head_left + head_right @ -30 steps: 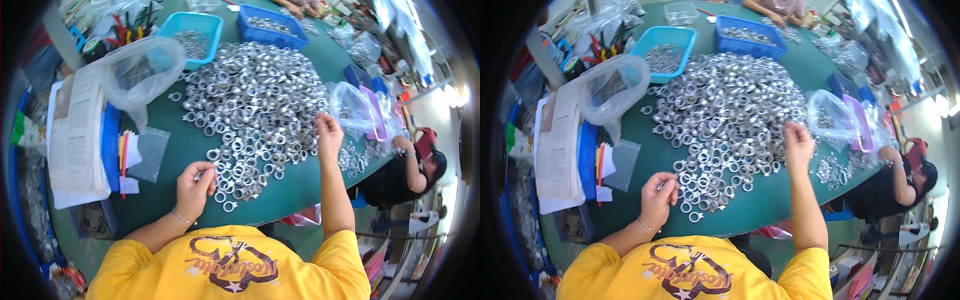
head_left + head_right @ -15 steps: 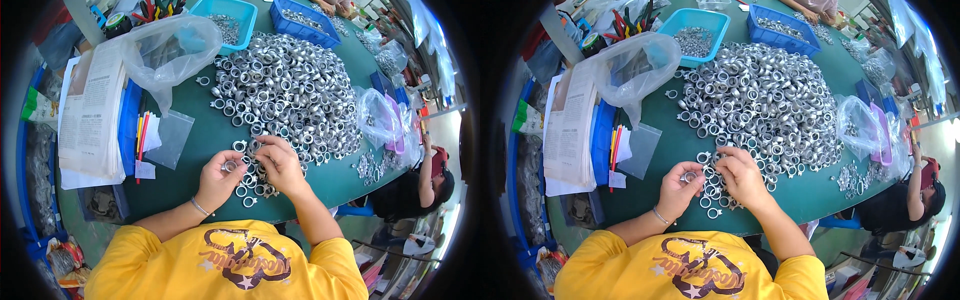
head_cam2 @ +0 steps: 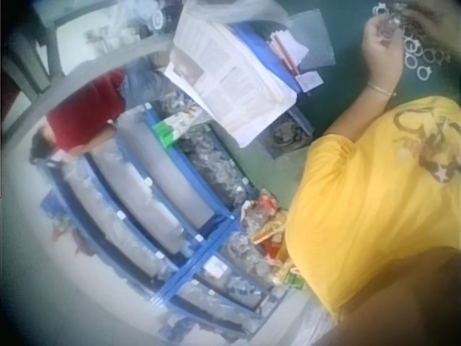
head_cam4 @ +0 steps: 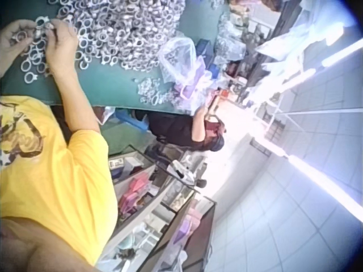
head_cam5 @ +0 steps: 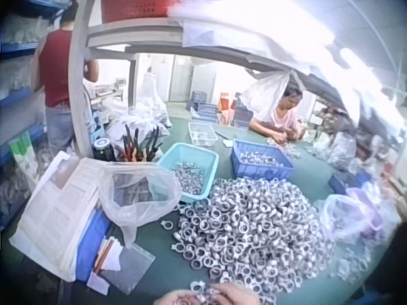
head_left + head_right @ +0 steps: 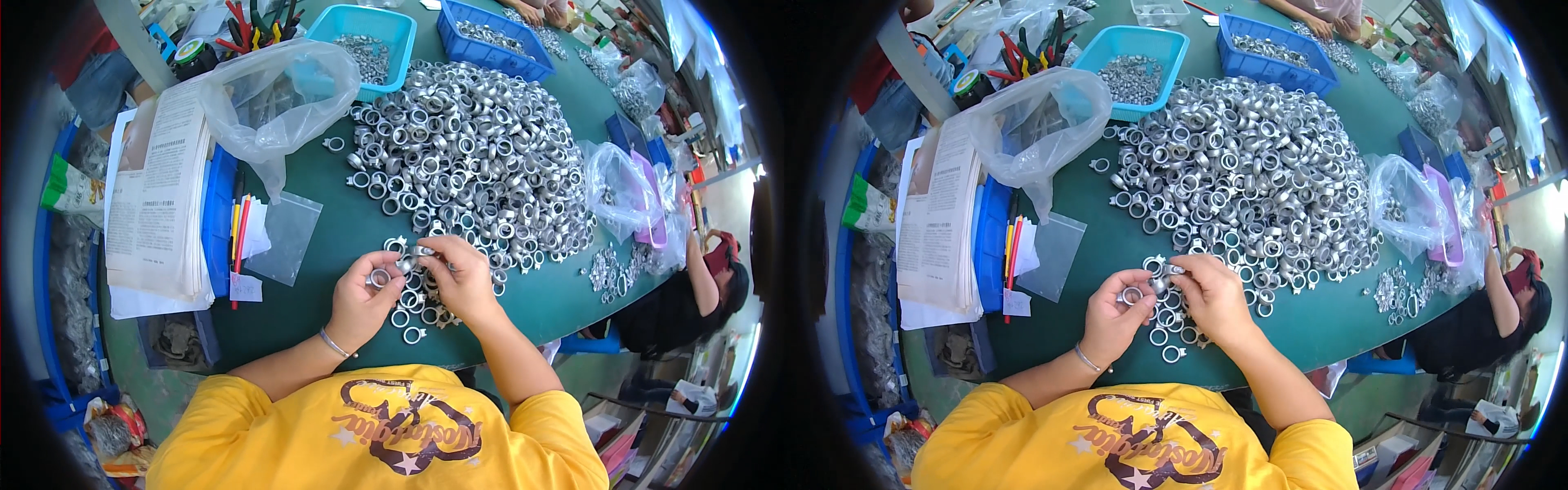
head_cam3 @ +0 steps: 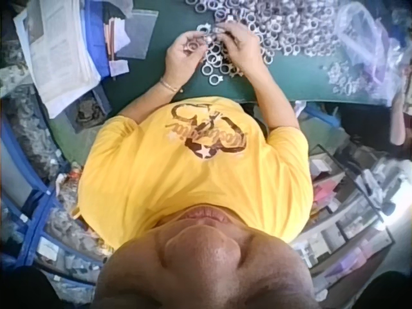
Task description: The person fits small metal rings and pins together by hand while working at a factory assembly table.
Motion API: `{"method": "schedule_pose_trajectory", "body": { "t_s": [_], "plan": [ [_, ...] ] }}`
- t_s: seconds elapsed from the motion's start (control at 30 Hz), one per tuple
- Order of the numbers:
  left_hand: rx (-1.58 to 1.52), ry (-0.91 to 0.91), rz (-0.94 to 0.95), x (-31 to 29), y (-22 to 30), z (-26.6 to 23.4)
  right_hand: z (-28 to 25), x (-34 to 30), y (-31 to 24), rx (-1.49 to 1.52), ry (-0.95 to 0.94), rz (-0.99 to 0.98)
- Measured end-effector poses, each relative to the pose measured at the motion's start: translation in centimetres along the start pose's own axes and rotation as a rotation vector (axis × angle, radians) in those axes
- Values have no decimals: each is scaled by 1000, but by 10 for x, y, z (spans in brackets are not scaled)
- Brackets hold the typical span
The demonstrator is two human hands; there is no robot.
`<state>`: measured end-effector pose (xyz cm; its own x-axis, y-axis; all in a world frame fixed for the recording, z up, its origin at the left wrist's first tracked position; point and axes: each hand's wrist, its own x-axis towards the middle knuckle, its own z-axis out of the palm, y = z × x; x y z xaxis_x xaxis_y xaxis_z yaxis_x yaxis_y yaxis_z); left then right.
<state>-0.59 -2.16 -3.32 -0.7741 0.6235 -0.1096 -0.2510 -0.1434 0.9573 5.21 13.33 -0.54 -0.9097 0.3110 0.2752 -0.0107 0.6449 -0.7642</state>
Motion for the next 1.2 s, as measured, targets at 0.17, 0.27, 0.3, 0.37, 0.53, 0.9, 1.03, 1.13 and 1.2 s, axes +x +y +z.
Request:
{"method": "schedule_pose_trajectory", "body": {
  "t_s": [0.17,0.27,0.3,0.37,0.53,0.9,1.03,1.13,1.2],
  "plan": [
    [186,-97,165,-3,1,-1,-3,-18,-12,708,-69,427],
    [164,-137,156,-4,4,0,-4,-24,-11,724,-116,471],
    [201,-157,189,-4,2,-2,-4,-24,-13,721,-135,492],
    [226,-159,221,-5,3,-2,-2,-26,-14,728,-143,512],
    [241,-185,248,-6,3,1,9,-37,-12,823,53,316],
    [262,-225,252,-7,5,2,10,-45,-7,389,160,-15],
    [290,-221,303,-7,7,2,-6,-47,-4,903,23,470],
    [330,-242,360,-8,7,2,-14,-48,-1,932,-203,566],
    [333,-248,390,-7,4,2,-12,-49,-2,997,-206,489]
  ]
}}
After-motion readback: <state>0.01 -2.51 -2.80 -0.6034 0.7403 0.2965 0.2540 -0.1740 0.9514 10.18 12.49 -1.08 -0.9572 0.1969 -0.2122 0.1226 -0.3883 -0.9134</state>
